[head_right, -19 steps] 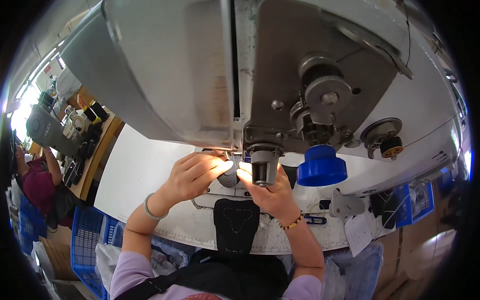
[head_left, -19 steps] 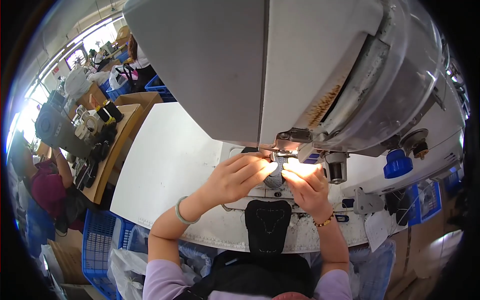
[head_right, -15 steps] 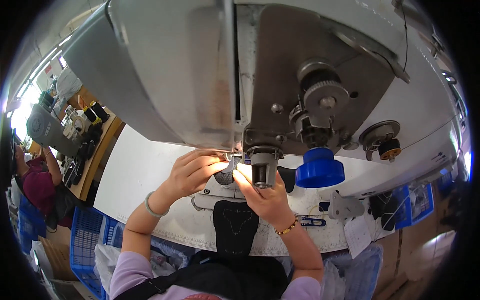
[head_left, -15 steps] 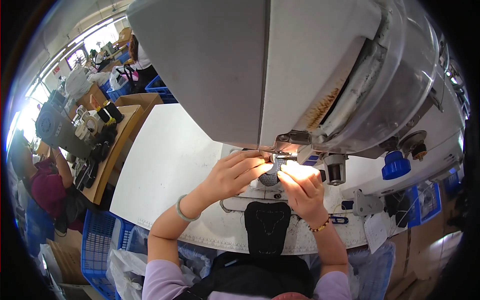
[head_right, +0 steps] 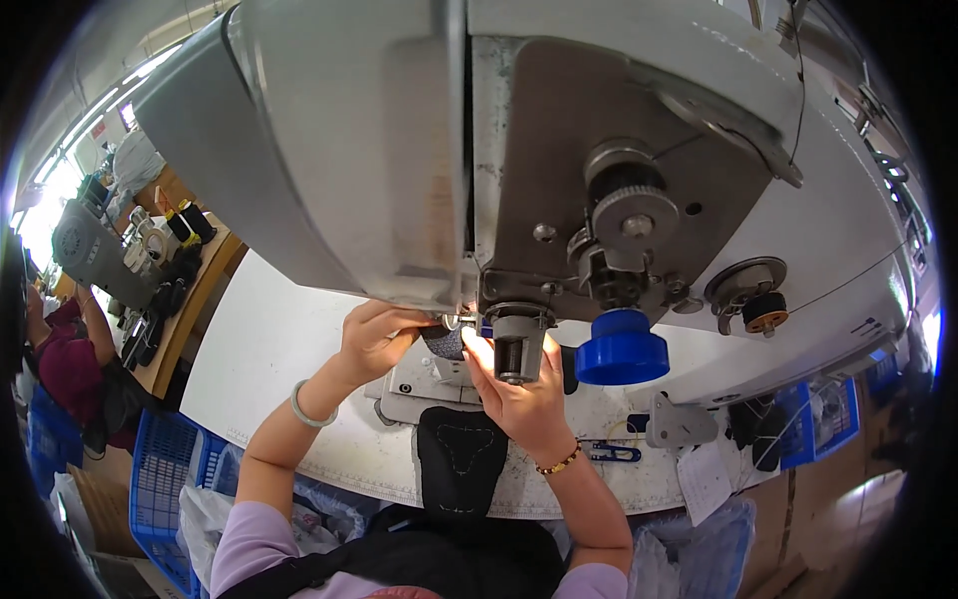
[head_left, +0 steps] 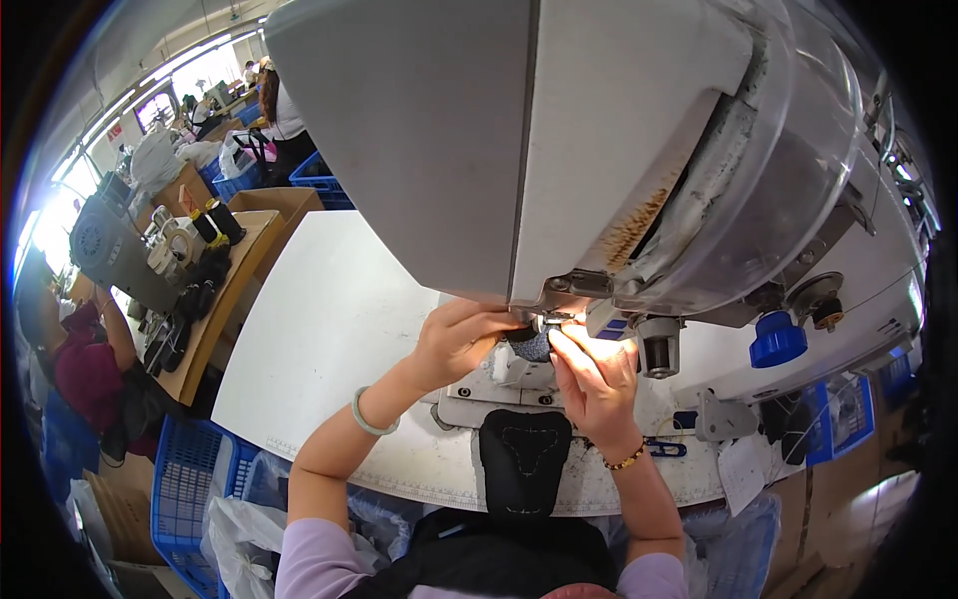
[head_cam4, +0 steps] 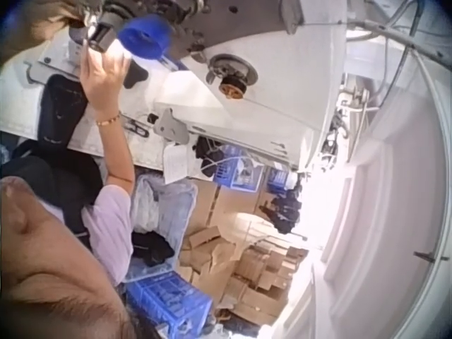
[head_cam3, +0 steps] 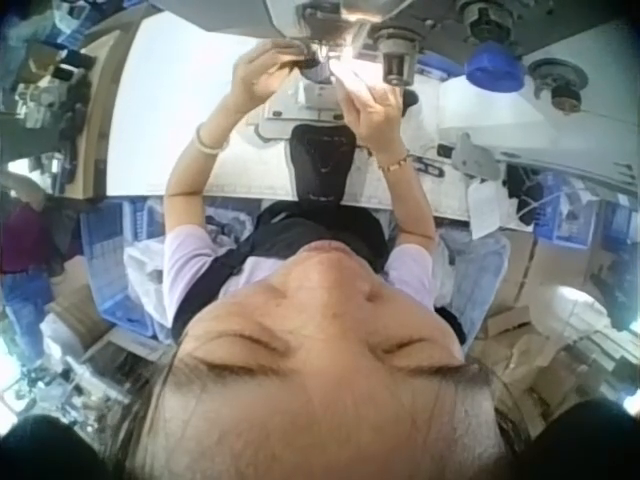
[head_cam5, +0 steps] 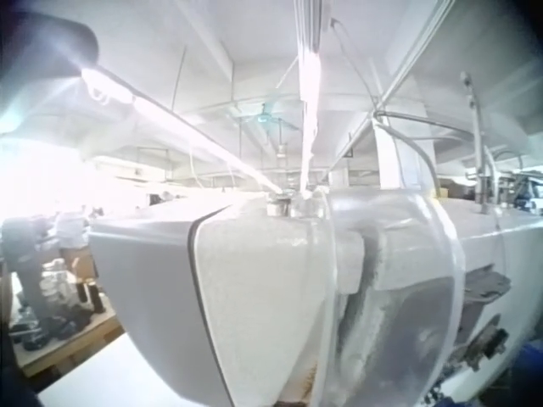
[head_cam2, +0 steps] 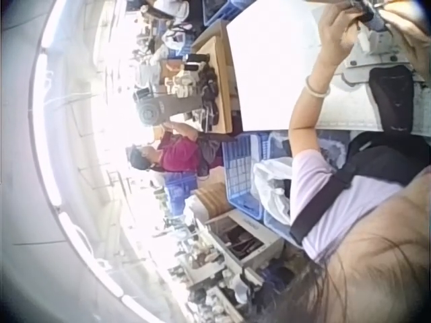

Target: Sewing pieces of black material together using an industrial sewing machine.

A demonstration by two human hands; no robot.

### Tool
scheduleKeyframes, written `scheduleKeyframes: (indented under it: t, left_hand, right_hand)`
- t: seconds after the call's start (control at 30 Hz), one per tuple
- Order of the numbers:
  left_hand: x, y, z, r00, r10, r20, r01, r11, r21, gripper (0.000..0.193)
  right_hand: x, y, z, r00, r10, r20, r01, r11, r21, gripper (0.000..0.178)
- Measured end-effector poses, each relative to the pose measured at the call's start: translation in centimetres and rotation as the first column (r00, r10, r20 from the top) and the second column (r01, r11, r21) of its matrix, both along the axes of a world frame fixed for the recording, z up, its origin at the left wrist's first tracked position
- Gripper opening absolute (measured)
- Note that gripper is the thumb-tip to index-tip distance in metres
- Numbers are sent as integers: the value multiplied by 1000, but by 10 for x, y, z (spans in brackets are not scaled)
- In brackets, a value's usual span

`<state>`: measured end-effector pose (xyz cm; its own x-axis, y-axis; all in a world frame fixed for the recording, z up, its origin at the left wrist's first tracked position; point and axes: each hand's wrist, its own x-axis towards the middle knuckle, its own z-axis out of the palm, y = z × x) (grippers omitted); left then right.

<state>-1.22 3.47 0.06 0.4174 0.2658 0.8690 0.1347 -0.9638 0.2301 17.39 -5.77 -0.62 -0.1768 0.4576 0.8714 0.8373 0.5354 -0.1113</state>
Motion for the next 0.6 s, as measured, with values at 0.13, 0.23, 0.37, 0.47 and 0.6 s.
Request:
scheduleKeyframes:
  t: [0.13, 0.23, 0.37, 0.47, 0.6]
  left_hand:
    - [-2, 4, -5, 999, -36, 16, 39, 965, -258, 25]
    - [-6, 7, 0, 999, -33, -21, 33, 999, -22, 23]
    - [-10, 4, 12, 995, -2, -95, 9, 997, 71, 22]
    - [-12, 3, 14, 992, -26, -123, 31, 999, 44, 23]
    - [-12, -4, 22, 986, -27, -163, 40, 996, 74, 27]
  right_hand:
    - [1, 3, -5, 998, -20, -55, 17, 999, -51, 28]
    - [2, 3, -5, 999, -18, -51, 16, 999, -44, 26]
    - [3, 4, -7, 1000, 20, 1, -20, 1000, -5, 27]
    - [-5, -3, -12, 998, 65, 26, -68, 991, 116, 32]
    - [-13, -7, -8, 990, -45, 136, 29, 993, 117, 34]
